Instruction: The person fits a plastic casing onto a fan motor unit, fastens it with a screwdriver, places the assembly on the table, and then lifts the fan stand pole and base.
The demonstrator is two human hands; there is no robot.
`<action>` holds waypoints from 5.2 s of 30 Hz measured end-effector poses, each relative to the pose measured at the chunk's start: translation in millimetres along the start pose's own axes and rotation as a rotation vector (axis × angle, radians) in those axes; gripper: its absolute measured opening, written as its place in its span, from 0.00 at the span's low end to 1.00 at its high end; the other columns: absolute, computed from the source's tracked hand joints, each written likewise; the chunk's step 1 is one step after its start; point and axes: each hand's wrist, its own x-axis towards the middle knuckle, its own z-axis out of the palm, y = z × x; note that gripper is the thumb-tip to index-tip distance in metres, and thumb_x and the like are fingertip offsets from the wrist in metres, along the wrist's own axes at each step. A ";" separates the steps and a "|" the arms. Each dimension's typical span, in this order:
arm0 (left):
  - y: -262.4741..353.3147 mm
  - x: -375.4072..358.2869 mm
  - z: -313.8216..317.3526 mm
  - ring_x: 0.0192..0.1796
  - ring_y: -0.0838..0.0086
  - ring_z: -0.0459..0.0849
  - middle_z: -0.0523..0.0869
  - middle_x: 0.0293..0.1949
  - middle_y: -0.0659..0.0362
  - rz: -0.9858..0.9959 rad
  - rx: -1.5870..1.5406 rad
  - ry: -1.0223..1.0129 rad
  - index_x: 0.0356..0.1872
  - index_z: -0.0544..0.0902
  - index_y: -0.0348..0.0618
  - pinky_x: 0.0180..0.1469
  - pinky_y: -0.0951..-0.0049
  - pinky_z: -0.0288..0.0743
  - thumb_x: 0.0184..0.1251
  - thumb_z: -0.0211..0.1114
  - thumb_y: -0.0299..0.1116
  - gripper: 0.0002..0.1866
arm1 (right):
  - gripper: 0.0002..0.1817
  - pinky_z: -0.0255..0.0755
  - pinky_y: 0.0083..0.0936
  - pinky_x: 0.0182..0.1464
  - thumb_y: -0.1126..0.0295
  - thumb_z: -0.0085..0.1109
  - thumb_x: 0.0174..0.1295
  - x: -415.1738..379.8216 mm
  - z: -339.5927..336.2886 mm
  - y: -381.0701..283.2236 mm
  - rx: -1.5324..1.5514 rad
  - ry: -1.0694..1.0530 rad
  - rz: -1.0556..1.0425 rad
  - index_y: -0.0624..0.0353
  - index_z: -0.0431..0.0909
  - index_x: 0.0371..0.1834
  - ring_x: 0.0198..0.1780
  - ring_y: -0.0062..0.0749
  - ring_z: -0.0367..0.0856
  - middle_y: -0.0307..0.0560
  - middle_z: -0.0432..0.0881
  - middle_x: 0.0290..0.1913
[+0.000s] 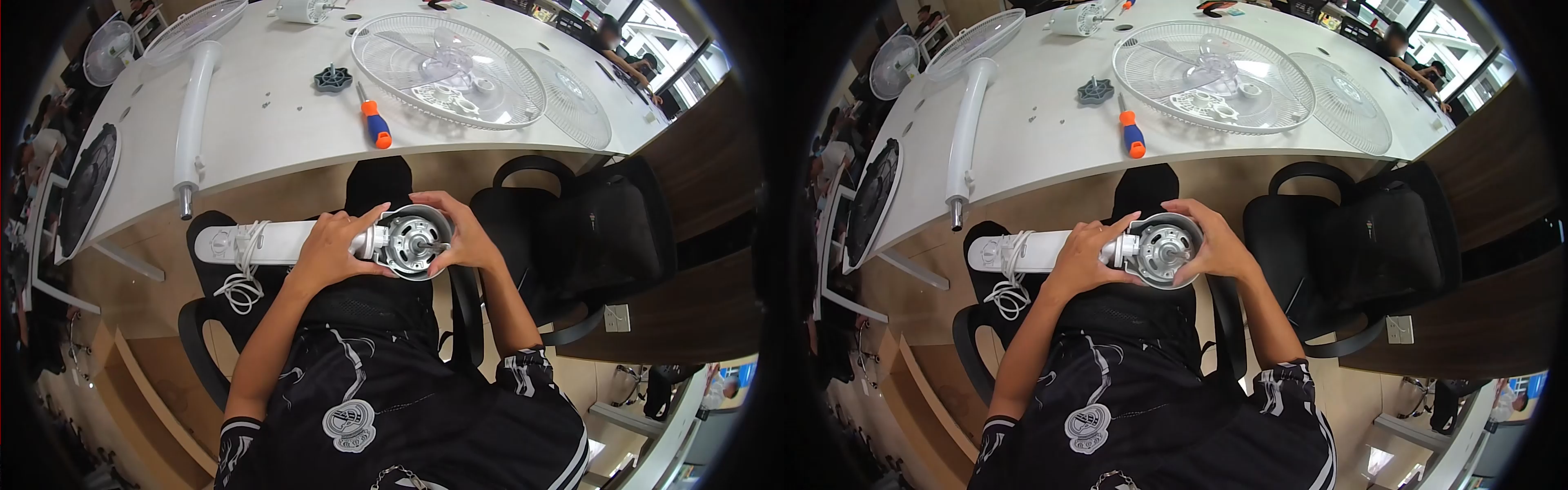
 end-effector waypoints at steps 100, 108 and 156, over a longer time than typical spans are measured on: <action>-130.0 140.4 -70.0 0.36 0.71 0.86 0.89 0.36 0.54 -0.026 -0.171 0.581 0.45 0.87 0.37 0.40 0.70 0.79 0.62 0.72 0.28 0.12 | 0.15 0.71 0.17 0.40 0.70 0.66 0.68 47.9 -40.3 -41.5 -0.067 0.559 0.002 0.63 0.81 0.55 0.35 0.14 0.77 0.35 0.82 0.33; -60.6 121.3 -50.1 0.35 0.79 0.84 0.90 0.36 0.59 -0.129 -0.280 0.489 0.47 0.88 0.39 0.32 0.77 0.70 0.65 0.72 0.31 0.12 | 0.12 0.73 0.20 0.36 0.65 0.70 0.64 44.9 -113.1 -39.6 -0.442 0.969 0.095 0.63 0.88 0.41 0.31 0.19 0.81 0.41 0.86 0.28; -37.3 4.6 -21.2 0.40 0.71 0.89 0.89 0.38 0.52 -0.161 -0.422 0.482 0.45 0.88 0.36 0.46 0.72 0.81 0.67 0.69 0.25 0.08 | 0.19 0.68 0.32 0.66 0.64 0.68 0.67 197.6 -207.5 -31.1 -0.585 -0.405 0.236 0.56 0.85 0.59 0.59 0.30 0.80 0.47 0.87 0.56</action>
